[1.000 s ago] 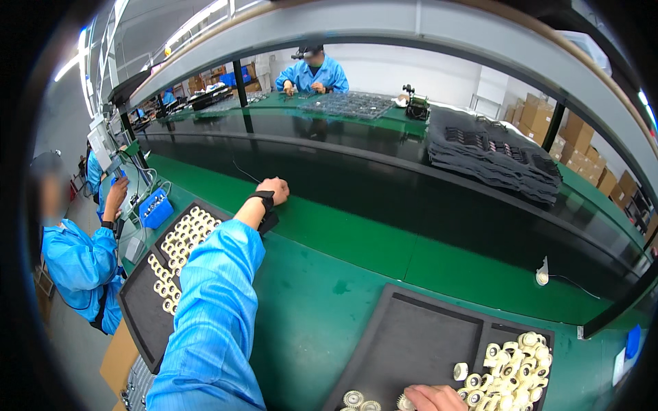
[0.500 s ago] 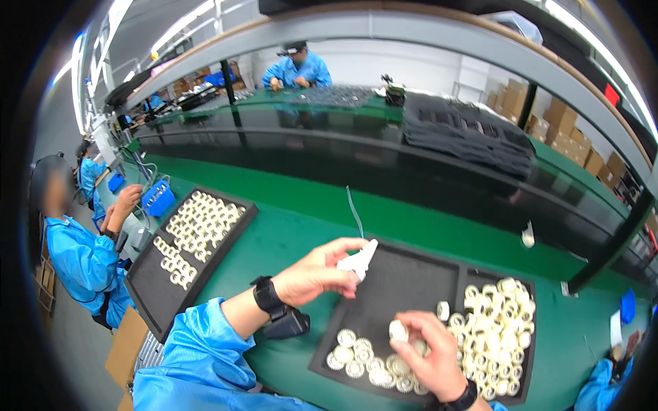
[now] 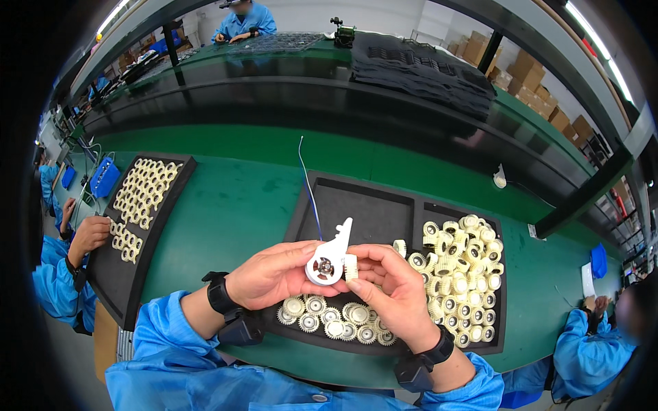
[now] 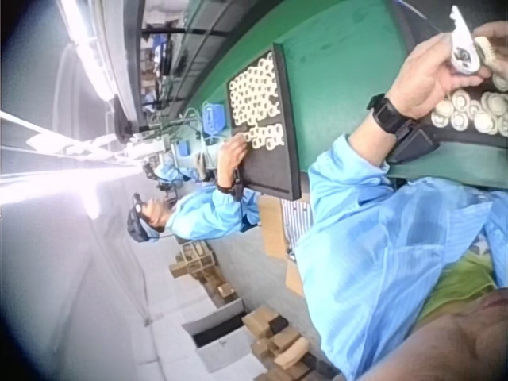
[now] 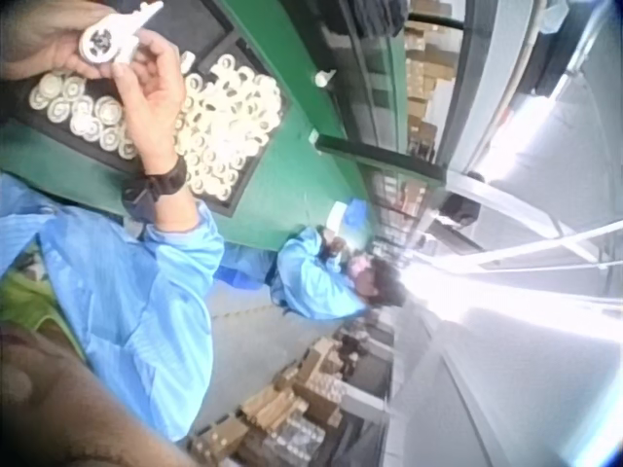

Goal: The person is assembling white plastic gear components and wires on a factory line.

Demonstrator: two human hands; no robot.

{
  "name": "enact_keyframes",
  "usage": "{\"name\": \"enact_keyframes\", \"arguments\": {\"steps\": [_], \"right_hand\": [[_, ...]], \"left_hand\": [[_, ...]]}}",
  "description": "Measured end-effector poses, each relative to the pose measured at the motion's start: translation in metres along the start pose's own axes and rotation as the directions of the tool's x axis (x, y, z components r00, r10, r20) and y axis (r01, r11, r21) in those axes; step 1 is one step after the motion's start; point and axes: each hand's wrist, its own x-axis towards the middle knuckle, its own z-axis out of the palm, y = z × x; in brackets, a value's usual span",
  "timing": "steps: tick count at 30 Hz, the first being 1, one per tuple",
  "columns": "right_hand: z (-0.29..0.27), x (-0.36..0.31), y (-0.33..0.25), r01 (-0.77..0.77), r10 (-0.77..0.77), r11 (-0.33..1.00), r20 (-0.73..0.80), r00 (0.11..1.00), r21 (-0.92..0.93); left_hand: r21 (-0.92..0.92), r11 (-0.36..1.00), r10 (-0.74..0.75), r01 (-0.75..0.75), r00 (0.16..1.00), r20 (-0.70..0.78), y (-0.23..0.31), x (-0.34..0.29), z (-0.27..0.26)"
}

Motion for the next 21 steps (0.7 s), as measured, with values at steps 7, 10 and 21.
{"name": "enact_keyframes", "arguments": {"steps": [7, 10, 21], "right_hand": [[-0.006, 0.001, 0.0, 0.016, -0.022, 0.979, -0.029, 0.999, -0.202], [-0.004, 0.0, -0.002, 0.062, -0.073, 0.977, -0.046, 0.996, -0.206], [-0.004, 0.001, -0.001, 0.044, -0.035, 0.943, 0.034, 0.999, -0.329]], "left_hand": [[0.065, 0.998, 0.015, -0.014, 1.0, -0.023, -0.006, -0.003, 0.0], [0.075, 0.996, 0.04, -0.038, 0.999, -0.021, -0.008, -0.002, 0.0], [0.167, 0.984, 0.072, -0.066, 0.997, -0.034, -0.019, -0.002, -0.003]]}}
